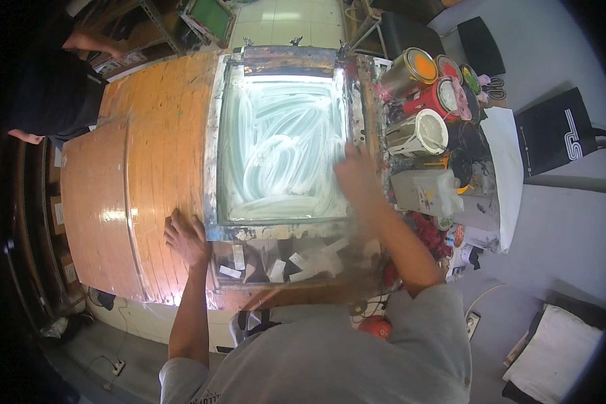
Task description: The person places a black paper onto a workspace, lowers a screen over it, and applies white ink using a squeegee; they then lift the screen and mix the ink within the frame using a small tool.
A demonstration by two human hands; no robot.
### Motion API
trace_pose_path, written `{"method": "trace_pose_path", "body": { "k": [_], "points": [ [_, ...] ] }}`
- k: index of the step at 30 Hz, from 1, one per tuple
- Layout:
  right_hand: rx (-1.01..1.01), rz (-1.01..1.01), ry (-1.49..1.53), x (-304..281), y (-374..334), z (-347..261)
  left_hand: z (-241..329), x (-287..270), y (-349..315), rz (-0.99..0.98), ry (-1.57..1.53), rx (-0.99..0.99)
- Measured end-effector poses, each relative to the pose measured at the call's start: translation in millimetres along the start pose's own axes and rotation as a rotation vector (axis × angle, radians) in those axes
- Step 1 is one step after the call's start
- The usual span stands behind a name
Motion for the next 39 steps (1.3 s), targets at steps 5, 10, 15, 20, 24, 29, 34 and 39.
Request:
{"method": "trace_pose_path", "body": {
  "k": [5,10,15,20,24,29,34,39],
  "points": [
    [0.333,0.209,0.027,3,122,83,8,-2,8,-0.012,-0.006,0.016],
    [0.194,0.332,0.045,10,73,47,1,-2,3,-0.056,-0.023,-0.015],
    [0.191,0.349,0.015,-4,46,22,1,0,4,-0.037,0.003,0.006],
    [0.511,0.293,-0.002,29,164,50,4,-3,10,-0.035,-0.036,0.023],
    [0.083,0.602,0.286,6,183,-75,-1,-1,5,-0.031,-0.039,-0.005],
    [0.195,0.605,0.317,0,218,-48,-4,1,6,-0.071,-0.071,-0.018],
    [0.043,0.672,0.399,4,258,-45,-1,1,7,-0.085,-0.11,-0.008],
    [-0.119,0.502,0.493,0,195,-102,-2,-2,6,-0.071,-0.118,-0.004]
  ]
}}
Point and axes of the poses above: each hand's wrist, its own y-axis towards the middle knuckle, its own x-axis out of the palm, z = x × y, the point moved 4 cm from there along y, towards the middle knuckle, and after that the axes turned 3 degrees about y, right-handed, at the moved point
